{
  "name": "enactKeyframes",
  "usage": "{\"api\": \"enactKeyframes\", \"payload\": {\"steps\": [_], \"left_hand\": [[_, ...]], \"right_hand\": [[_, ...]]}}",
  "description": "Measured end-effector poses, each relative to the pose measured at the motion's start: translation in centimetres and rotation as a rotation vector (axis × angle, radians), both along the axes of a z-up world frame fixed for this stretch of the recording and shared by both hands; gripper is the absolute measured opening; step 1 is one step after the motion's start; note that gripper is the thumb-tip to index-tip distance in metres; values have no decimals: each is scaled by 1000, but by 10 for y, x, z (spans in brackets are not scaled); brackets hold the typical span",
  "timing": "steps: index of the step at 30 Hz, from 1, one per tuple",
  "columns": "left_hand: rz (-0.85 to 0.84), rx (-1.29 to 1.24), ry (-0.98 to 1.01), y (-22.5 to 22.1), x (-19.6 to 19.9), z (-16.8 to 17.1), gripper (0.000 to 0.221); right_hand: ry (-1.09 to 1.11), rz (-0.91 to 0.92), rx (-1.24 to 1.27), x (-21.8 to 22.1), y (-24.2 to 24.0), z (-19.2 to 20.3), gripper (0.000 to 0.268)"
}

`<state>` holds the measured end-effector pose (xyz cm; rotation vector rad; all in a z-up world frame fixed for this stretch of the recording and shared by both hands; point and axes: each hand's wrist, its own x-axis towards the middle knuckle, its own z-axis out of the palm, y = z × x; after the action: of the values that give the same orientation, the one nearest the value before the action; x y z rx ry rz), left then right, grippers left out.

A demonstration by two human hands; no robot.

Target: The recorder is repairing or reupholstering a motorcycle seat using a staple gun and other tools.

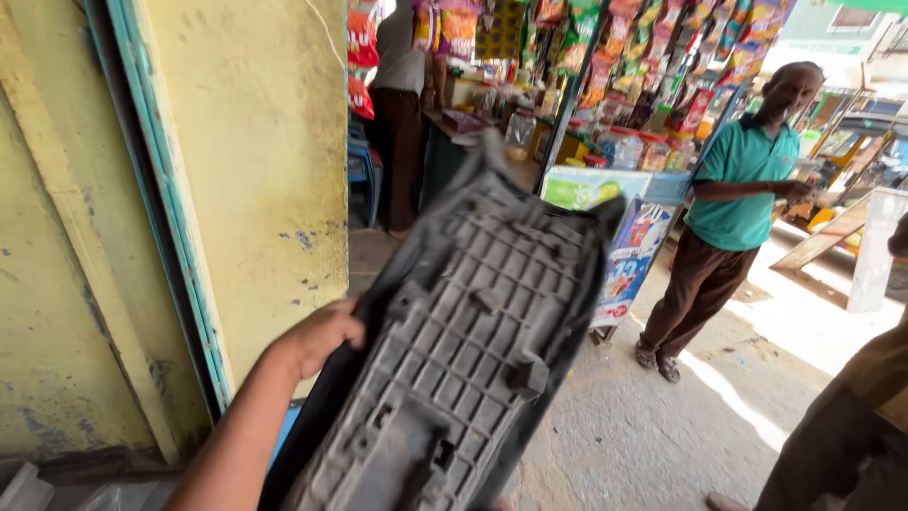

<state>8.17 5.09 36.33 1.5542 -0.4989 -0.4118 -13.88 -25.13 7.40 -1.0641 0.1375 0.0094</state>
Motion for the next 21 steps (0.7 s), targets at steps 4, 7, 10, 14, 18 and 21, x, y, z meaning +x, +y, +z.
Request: {"api": "enactKeyframes", "payload": {"steps": [4, 7, 10, 14, 18, 21], "left_hand": [[-31, 319, -107, 4, -51, 42, 86], [36, 809, -455, 39, -107, 29, 82], [-159, 865, -554, 80, -119, -82, 73], [-99, 735, -1101, 130, -139, -208, 70], [161, 721, -894, 102, -211, -156, 61], [362, 832, -734, 95, -221, -131, 49]], "right_hand": [[19, -29, 132, 21, 50, 37, 52], [46, -69, 213, 24, 86, 56, 54], [15, -98, 480, 38, 84, 54, 51], [88, -101, 604, 41, 80, 34, 49], [176, -83, 635, 26, 103, 12, 51], [239, -51, 583, 22, 118, 14, 49]]}}
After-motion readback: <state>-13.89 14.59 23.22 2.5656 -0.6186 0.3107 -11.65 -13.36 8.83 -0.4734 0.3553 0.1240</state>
